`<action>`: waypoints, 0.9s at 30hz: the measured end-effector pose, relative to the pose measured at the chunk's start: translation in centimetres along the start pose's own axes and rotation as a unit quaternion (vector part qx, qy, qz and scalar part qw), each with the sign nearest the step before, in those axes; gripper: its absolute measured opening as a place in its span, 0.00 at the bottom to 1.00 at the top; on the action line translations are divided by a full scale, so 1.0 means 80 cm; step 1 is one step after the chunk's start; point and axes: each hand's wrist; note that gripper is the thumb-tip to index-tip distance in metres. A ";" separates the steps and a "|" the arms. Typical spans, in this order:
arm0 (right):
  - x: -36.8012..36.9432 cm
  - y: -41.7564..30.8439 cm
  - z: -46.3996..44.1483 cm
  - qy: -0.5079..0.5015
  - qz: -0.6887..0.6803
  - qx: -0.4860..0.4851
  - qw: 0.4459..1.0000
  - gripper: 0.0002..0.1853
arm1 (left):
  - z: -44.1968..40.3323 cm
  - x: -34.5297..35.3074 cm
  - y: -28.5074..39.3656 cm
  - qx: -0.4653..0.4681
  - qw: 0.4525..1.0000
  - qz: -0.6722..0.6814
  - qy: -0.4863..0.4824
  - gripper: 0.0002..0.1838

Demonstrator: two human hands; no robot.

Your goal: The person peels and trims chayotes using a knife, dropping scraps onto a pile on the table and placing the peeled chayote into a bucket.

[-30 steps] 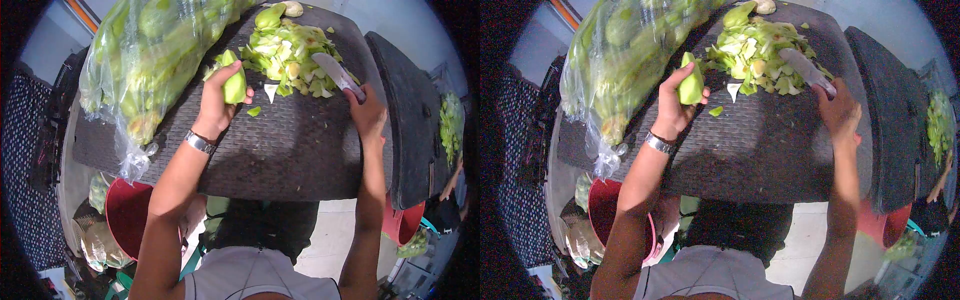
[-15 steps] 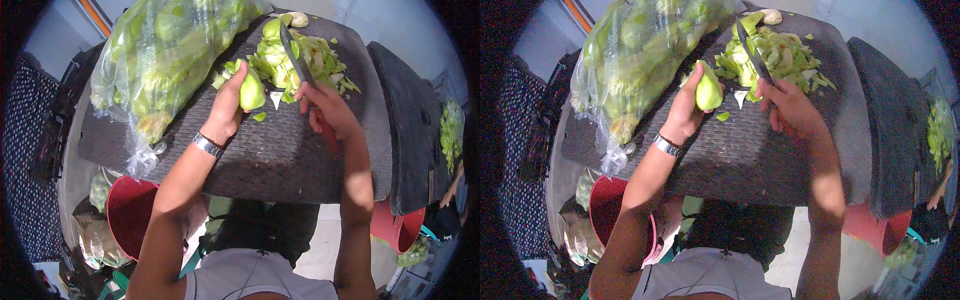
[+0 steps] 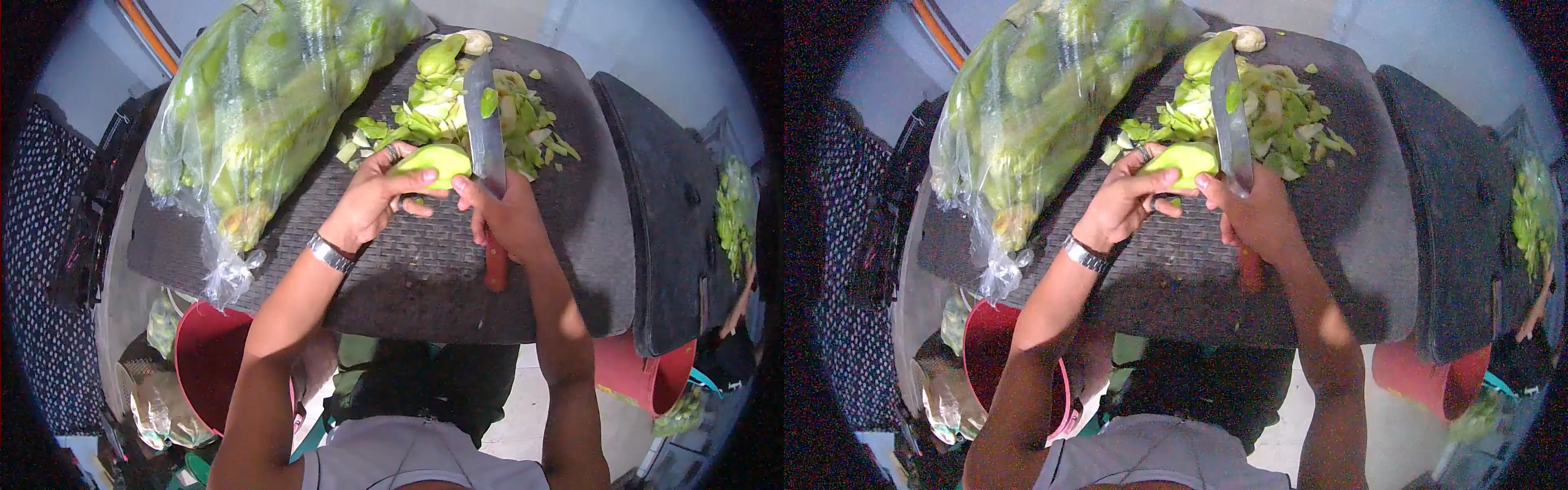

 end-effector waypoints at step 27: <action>-0.010 -0.006 0.006 -0.046 0.168 0.001 0.985 0.21 | 0.017 0.018 0.020 0.210 0.938 -0.270 -0.051 0.40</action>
Point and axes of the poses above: each hand's wrist, its own z-axis away from the middle knuckle, its own x-axis out of the palm, y = z × x, and after that the axes turned 5 degrees about z, right-handed
